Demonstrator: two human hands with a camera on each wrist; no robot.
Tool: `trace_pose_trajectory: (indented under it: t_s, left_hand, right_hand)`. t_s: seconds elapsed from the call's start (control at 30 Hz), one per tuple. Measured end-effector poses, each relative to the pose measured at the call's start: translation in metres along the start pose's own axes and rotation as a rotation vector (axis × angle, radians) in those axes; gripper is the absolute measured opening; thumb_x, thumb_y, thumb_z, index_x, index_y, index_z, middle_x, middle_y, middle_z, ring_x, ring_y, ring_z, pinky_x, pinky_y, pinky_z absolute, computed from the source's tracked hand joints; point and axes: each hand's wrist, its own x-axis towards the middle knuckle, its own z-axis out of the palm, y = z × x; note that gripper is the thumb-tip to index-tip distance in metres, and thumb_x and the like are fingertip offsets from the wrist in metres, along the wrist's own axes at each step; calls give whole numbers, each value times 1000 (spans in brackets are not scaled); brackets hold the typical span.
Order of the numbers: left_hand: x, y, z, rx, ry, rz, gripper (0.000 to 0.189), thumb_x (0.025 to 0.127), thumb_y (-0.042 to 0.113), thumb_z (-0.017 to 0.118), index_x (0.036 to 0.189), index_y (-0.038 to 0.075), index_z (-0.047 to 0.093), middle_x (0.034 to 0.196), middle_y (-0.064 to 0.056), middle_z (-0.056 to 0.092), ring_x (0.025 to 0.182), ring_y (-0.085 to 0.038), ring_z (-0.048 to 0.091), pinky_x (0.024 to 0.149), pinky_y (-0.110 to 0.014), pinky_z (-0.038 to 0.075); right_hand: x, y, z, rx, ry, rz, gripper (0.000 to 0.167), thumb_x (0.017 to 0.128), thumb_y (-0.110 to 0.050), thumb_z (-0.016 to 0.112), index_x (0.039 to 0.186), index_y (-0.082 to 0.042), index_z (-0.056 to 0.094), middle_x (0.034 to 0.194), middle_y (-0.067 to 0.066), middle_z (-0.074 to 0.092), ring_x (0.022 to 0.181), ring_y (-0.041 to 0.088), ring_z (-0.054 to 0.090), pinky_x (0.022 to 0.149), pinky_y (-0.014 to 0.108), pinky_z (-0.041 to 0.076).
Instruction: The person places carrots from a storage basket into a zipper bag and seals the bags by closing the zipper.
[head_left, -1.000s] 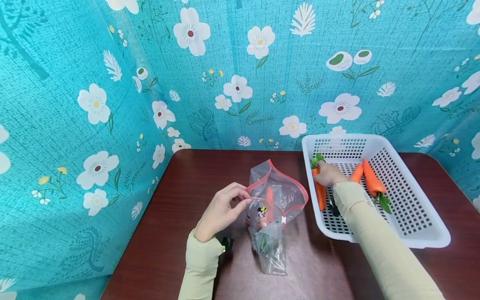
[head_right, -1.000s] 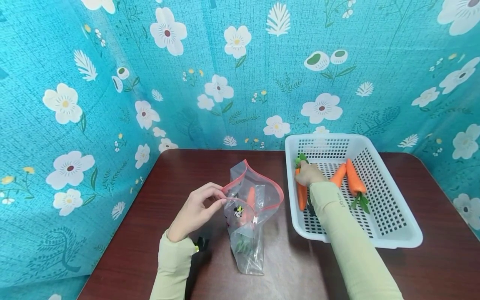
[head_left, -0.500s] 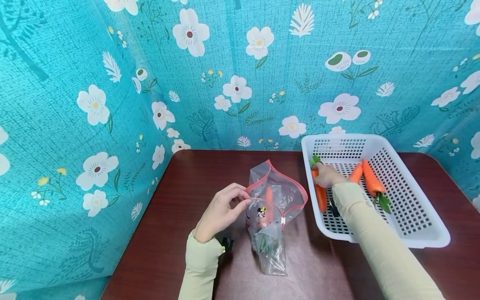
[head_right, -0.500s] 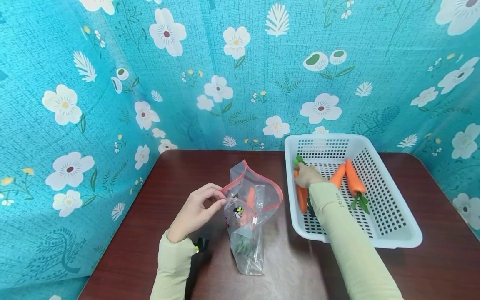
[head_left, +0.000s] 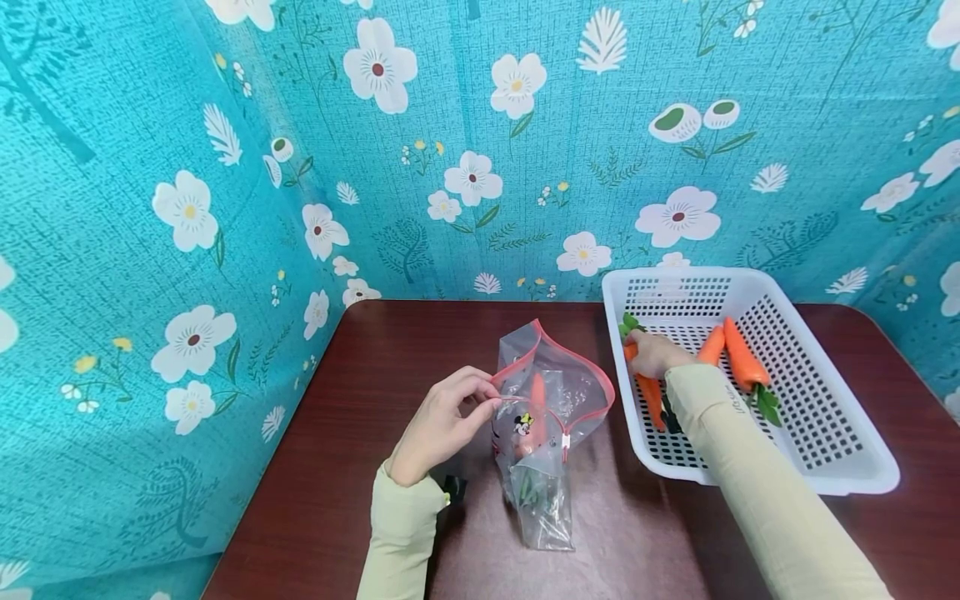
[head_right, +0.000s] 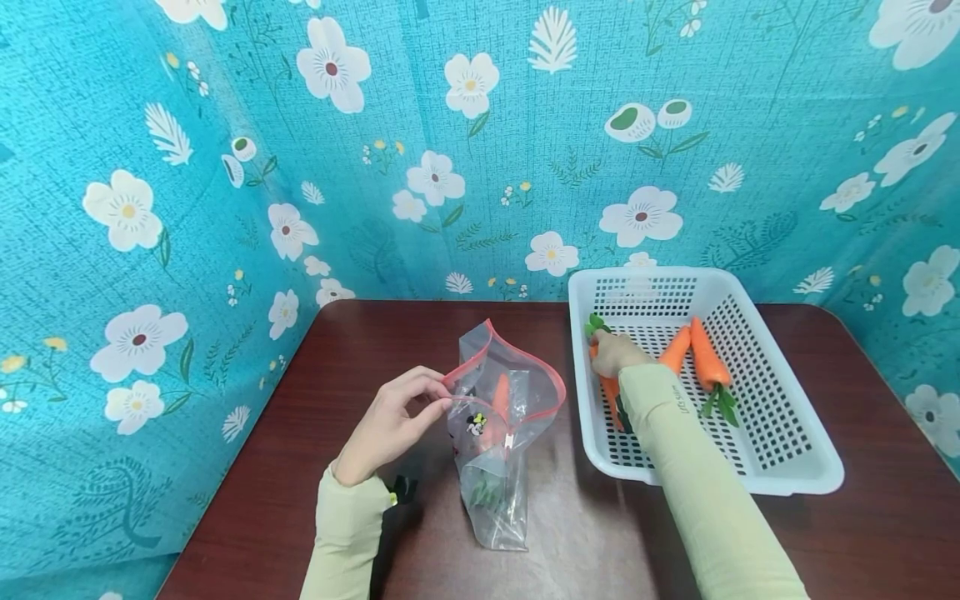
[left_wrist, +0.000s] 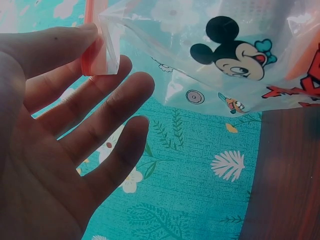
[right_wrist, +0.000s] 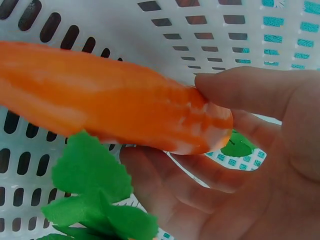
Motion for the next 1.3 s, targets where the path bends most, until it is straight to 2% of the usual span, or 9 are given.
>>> trace_pose_trajectory:
  t_s: [0.33,0.73,0.93,1.3]
  left_hand:
    - [0,2,0,5,-2,-2,11,86,14,74,94,14,67,101,2,63,79,-6,56,69,-23,54]
    - [2,2,0,20,7,3,7,89,16,70,95,17,66,101,5,61,80,-6,55,68,-22,53]
    - [2,2,1,11,12,-2,8,90,15,68,97,17,65,97,6,60,76,-5,54,68,-21,52]
    - [2,2,1,7,16,-1,9,91,17,67,100,18,63,92,4,59,75,-8,54,67,-22,52]
  right_hand:
    - [-1,0,1,18,-18,27,56,85,-3,57,138,2,39,125,31,52,99,37,52,92,53,45]
    - [-1,-1,1,-32,2,-9,54,84,-2,55,136,5,40,127,35,50,97,37,52,88,49,47]
    - [0,-1,1,-38,12,-18,54,84,-2,56,135,6,41,126,34,50,96,37,53,87,49,47]
    - [-2,-1,1,-40,32,-1,51,88,-9,58,135,3,42,130,36,47,102,40,51,94,54,45]
